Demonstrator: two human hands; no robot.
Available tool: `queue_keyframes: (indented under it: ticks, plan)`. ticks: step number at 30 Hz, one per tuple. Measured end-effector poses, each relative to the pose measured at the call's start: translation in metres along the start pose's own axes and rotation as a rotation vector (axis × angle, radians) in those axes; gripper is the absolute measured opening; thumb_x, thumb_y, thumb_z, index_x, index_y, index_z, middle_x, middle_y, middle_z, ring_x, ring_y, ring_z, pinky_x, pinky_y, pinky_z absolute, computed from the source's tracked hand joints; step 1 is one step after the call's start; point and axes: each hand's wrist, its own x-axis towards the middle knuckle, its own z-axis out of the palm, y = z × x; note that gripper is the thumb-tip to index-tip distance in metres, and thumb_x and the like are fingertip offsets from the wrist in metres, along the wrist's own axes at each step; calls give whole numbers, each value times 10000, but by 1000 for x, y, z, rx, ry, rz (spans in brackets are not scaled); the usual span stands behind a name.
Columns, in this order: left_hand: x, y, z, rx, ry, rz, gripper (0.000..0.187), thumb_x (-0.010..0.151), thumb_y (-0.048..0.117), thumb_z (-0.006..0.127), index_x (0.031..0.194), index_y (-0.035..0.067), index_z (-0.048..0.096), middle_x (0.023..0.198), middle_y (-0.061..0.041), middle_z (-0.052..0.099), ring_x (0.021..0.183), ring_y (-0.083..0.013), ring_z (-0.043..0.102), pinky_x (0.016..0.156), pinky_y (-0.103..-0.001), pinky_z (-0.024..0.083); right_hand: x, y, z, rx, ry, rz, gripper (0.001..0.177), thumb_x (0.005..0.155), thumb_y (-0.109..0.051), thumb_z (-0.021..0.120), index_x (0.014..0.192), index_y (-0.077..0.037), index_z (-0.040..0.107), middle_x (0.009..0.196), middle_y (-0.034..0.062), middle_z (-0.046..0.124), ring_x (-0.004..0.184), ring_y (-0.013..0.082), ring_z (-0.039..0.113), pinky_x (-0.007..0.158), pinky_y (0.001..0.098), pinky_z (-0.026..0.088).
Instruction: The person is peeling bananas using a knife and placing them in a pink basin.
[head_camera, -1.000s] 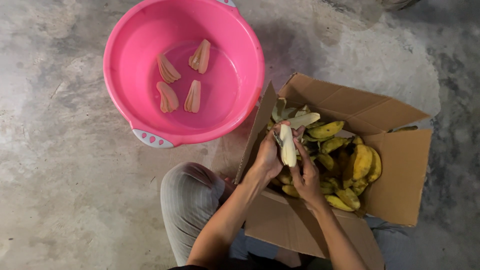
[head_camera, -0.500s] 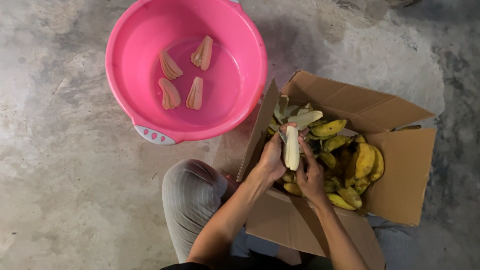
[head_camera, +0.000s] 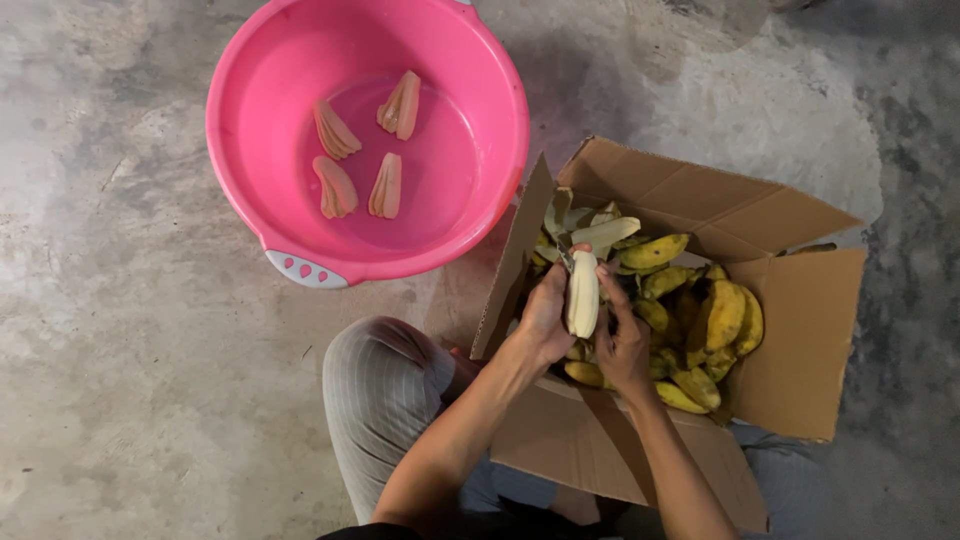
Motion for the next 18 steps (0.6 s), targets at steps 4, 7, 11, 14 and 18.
queue_keyframes:
  ticks: [4,7,11,14,18]
  plan:
    - [-2,-2,0,-59,-15,-10,309,1147,327,307,1349,237,523,1346,-89,646,1167,-197,621,892,-338,543,-5,8,0,51,-56,304,528,1014,-10,536,1522,-139,468,1529,99,595,1066,235,709,844,335,543]
    - [-6,-2,3,-88,-80,10,364,1164,402,275,1359,218,520,1311,-84,650,1145,-202,623,883,-342,542,1,-5,-5,46,-6,149,523,1028,5,527,1533,-117,478,1530,133,579,1292,288,635,991,363,532]
    - [-25,13,33,-81,-92,11,572,1096,534,191,1405,177,514,1278,-76,644,1136,-198,636,932,-334,546,4,-11,-11,26,53,-13,531,1035,22,535,1547,-100,473,1542,183,548,1408,352,562,1063,386,519]
    - [-37,17,45,-16,-190,24,516,1109,481,288,1466,183,512,1269,-20,642,1065,-170,614,920,-325,537,7,-15,-24,-30,88,-24,554,1024,12,572,1556,-104,470,1482,188,604,1319,351,635,988,382,556]
    - [-40,19,35,227,-179,2,357,1164,278,471,1463,86,504,1263,-15,612,1130,-146,599,947,-327,510,6,-23,-45,-188,67,27,594,1011,-6,619,1572,-148,483,1328,118,711,915,282,752,720,358,569]
